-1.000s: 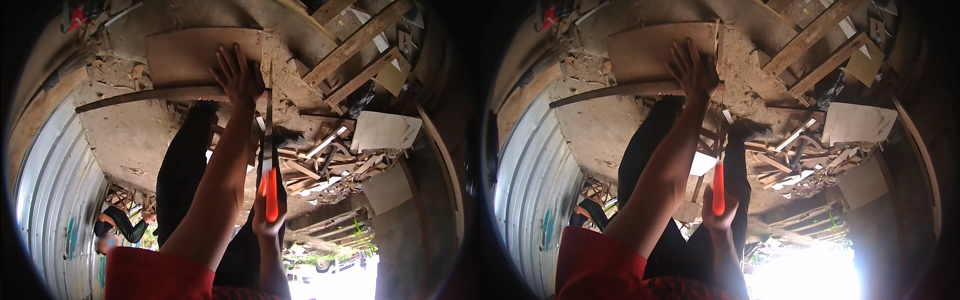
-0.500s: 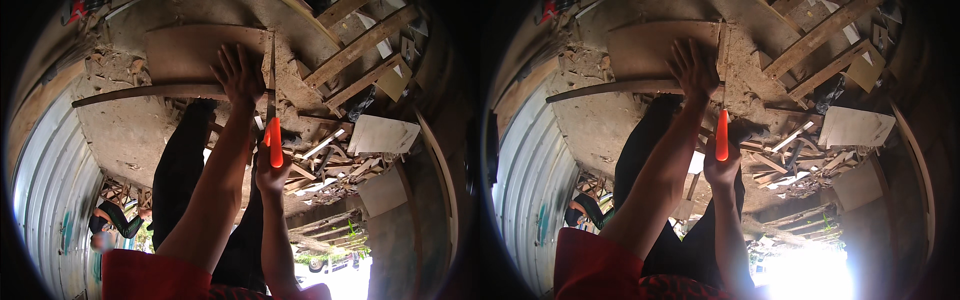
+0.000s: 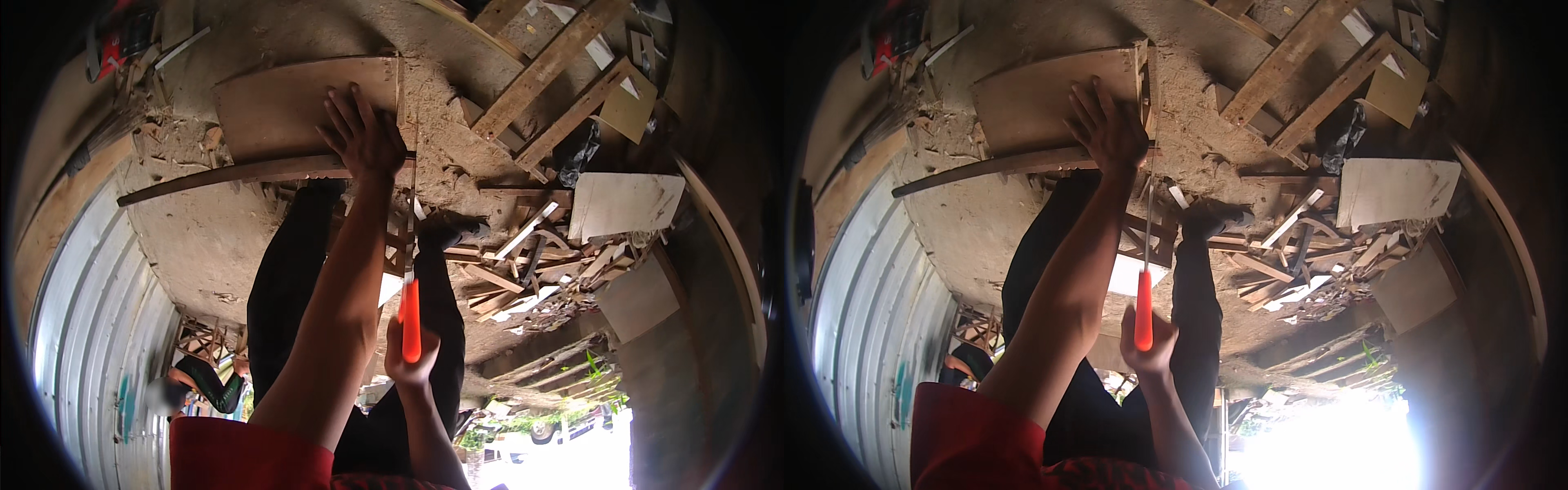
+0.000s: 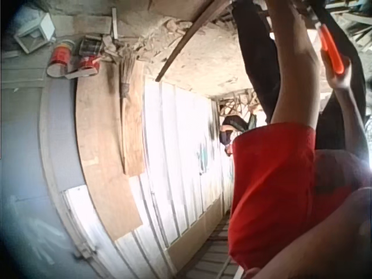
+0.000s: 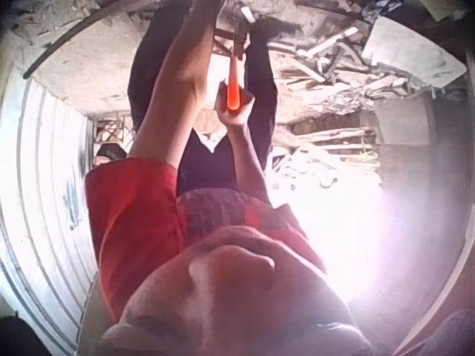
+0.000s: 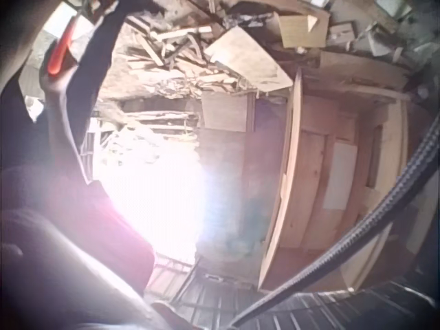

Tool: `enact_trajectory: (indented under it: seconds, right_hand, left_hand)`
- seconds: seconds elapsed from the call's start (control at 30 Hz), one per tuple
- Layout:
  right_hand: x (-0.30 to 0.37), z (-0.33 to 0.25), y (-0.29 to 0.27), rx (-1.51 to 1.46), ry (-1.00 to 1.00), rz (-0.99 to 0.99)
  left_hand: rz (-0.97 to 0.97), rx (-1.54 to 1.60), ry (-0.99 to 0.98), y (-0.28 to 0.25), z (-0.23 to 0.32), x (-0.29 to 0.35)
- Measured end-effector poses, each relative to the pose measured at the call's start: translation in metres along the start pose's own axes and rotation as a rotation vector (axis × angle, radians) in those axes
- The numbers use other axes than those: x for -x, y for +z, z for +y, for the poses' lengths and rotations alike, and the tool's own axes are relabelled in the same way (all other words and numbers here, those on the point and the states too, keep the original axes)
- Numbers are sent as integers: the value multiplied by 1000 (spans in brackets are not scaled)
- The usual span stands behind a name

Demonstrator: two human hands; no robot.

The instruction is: The person sits cross-legged on the floor and uses a hand saw to cut a wooden plank resting on a makeshift wooden frame. The person repeatedly saws through the wood, adjusts the plank, and continues cutting until the piece is separated.

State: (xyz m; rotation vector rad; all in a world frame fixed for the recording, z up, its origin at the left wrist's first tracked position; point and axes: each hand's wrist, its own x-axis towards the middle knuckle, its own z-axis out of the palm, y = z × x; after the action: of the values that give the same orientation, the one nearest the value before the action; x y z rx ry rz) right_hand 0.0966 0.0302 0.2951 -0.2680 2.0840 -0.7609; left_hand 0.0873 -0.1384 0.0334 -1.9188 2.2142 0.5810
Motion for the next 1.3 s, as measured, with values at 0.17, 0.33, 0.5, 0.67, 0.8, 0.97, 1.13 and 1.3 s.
enact_trajectory:
  seconds: [0.17,0.33,0.5,0.67,0.8,0.97,1.13,1.3]
  right_hand:
    - [-47,12,-6,-18,-115,-17]
    - [-86,23,15,-170,-85,22]
    - [46,11,-29,-78,37,-108]
    - [-25,3,-20,-60,-35,-38]
    - [-29,-14,-12,-136,-98,-58]
    - [-27,1,-11,-55,-115,-24]
    - [-25,26,-2,14,-84,-6]
    - [-28,14,-2,-25,-225,68]
  left_hand:
    - [27,2,-17,-5,1,7]
    - [49,-56,54,3,-2,1]
    - [73,-7,18,-3,4,6]
    - [92,3,50,0,2,0]
    - [114,-38,84,4,0,1]
    - [151,-20,62,7,-4,2]
    - [1,218,78,-9,-24,-1]
    - [-231,163,-41,-48,-49,29]
